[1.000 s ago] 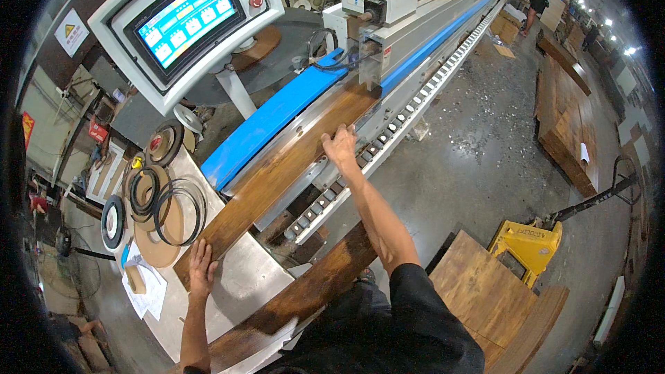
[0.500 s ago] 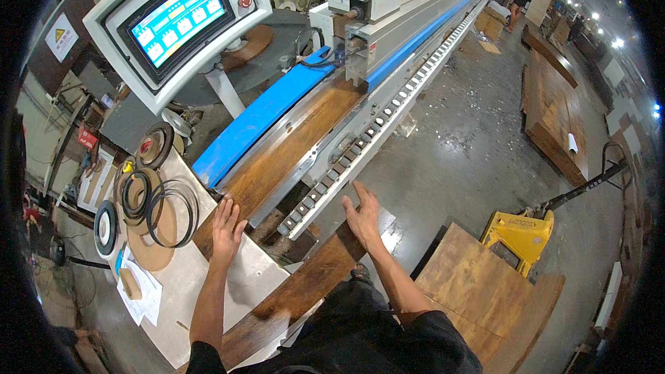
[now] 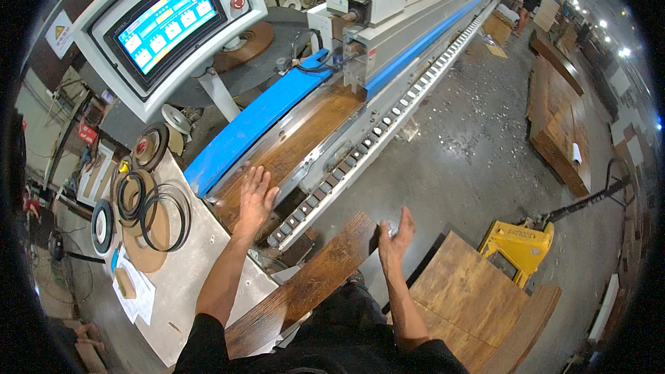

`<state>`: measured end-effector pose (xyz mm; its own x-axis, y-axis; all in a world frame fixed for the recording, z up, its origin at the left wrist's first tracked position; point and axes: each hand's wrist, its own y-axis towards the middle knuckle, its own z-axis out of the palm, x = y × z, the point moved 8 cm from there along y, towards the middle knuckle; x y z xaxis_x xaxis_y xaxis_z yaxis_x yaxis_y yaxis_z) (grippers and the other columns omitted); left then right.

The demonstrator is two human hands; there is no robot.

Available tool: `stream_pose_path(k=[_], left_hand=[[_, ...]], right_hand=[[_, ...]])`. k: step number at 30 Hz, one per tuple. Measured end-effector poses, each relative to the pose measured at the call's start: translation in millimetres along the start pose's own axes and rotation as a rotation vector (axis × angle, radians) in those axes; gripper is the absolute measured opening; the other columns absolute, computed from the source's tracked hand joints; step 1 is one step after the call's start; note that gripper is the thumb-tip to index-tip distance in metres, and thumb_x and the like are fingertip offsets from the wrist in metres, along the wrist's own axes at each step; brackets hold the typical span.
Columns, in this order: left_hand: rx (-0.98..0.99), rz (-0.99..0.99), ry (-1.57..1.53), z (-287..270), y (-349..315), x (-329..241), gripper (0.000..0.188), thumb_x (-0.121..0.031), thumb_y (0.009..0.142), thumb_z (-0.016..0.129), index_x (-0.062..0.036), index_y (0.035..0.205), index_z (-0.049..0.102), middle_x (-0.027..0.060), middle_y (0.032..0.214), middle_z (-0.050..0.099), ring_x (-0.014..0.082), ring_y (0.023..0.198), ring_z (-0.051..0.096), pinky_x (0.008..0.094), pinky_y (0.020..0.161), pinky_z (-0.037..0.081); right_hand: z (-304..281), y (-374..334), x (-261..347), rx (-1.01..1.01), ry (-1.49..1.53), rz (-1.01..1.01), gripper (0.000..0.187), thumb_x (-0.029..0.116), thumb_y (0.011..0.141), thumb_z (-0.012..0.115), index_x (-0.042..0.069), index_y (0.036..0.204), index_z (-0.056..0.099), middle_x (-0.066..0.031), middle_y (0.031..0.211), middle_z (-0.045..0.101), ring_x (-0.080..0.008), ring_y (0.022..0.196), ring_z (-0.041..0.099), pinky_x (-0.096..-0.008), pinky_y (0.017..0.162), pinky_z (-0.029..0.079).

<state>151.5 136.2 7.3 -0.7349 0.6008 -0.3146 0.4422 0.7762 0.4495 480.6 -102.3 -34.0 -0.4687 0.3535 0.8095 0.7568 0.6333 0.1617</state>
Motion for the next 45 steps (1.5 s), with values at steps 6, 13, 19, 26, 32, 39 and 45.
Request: stream_pose_path(k=[6,13,19,26,32,39,45], left_hand=[[0.0,-0.005,-0.042,38,49,-29,0.049,-0.027,0.093,0.069,0.001,0.133,0.062,0.0221,0.148,0.05,0.0396,0.142,0.041,0.0535,0.119,0.029],[0.037,-0.073,-0.244,56,95,-52,0.051,-0.017,0.091,0.068,0.0018,0.137,0.057,0.0269,0.149,0.047,0.0434,0.143,0.038,0.0521,0.119,0.029],[0.063,-0.057,-0.431,6,24,-75,0.05,-0.017,0.096,0.065,-0.0005,0.141,0.053,0.0271,0.149,0.047,0.0447,0.139,0.043,0.0472,0.116,0.035],[0.062,-0.276,-0.263,-148,-212,-23,0.064,-0.024,0.084,0.077,0.0038,0.137,0.056,0.0262,0.139,0.058,0.0437,0.131,0.053,0.0493,0.11,0.042],[0.527,-0.4,-0.086,-220,-387,-26,0.108,-0.058,0.072,0.081,-0.0028,0.153,0.036,0.0255,0.157,0.037,0.0496,0.143,0.032,0.0609,0.117,0.025],[0.515,-0.37,0.089,-270,-438,5,0.123,-0.048,0.057,0.088,-0.0157,0.16,0.03,0.0241,0.146,0.043,0.0458,0.131,0.043,0.0596,0.108,0.033],[0.426,-0.341,0.041,-277,-422,14,0.125,-0.03,0.049,0.093,-0.0229,0.159,0.032,0.0225,0.137,0.047,0.0425,0.118,0.051,0.055,0.1,0.04]], right_hand=[[0,-21,-27,0.178,0.378,0.363,0.083,0.039,0.094,0.072,-0.008,0.152,0.035,-0.0227,0.134,0.061,-0.0263,0.116,0.06,-0.0369,0.1,0.046],[39,-71,-53,0.394,0.691,0.538,0.06,0.039,0.091,0.075,-0.004,0.129,0.059,-0.0094,0.106,0.065,-0.0165,0.093,0.061,-0.0335,0.083,0.05],[46,-106,-36,0.532,0.625,0.566,0.048,0.037,0.088,0.079,-0.005,0.106,0.063,-0.0051,0.088,0.063,-0.0152,0.079,0.057,-0.0317,0.069,0.047],[63,-137,-10,0.551,0.858,0.589,0.053,0.031,0.09,0.078,-0.007,0.121,0.058,-0.0149,0.115,0.065,-0.0241,0.104,0.063,-0.0378,0.086,0.053],[66,-126,9,0.565,0.923,0.549,0.061,0.032,0.091,0.078,-0.007,0.129,0.051,-0.0134,0.118,0.064,-0.0243,0.102,0.063,-0.0394,0.086,0.055],[80,-95,81,0.552,0.884,0.307,0.077,0.04,0.087,0.08,-0.006,0.139,0.045,-0.0133,0.121,0.064,-0.0212,0.105,0.063,-0.0341,0.081,0.054],[90,-88,131,0.329,0.828,0.062,0.086,0.031,0.094,0.072,-0.011,0.152,0.025,-0.0201,0.133,0.059,-0.0241,0.114,0.061,-0.0326,0.096,0.05]])
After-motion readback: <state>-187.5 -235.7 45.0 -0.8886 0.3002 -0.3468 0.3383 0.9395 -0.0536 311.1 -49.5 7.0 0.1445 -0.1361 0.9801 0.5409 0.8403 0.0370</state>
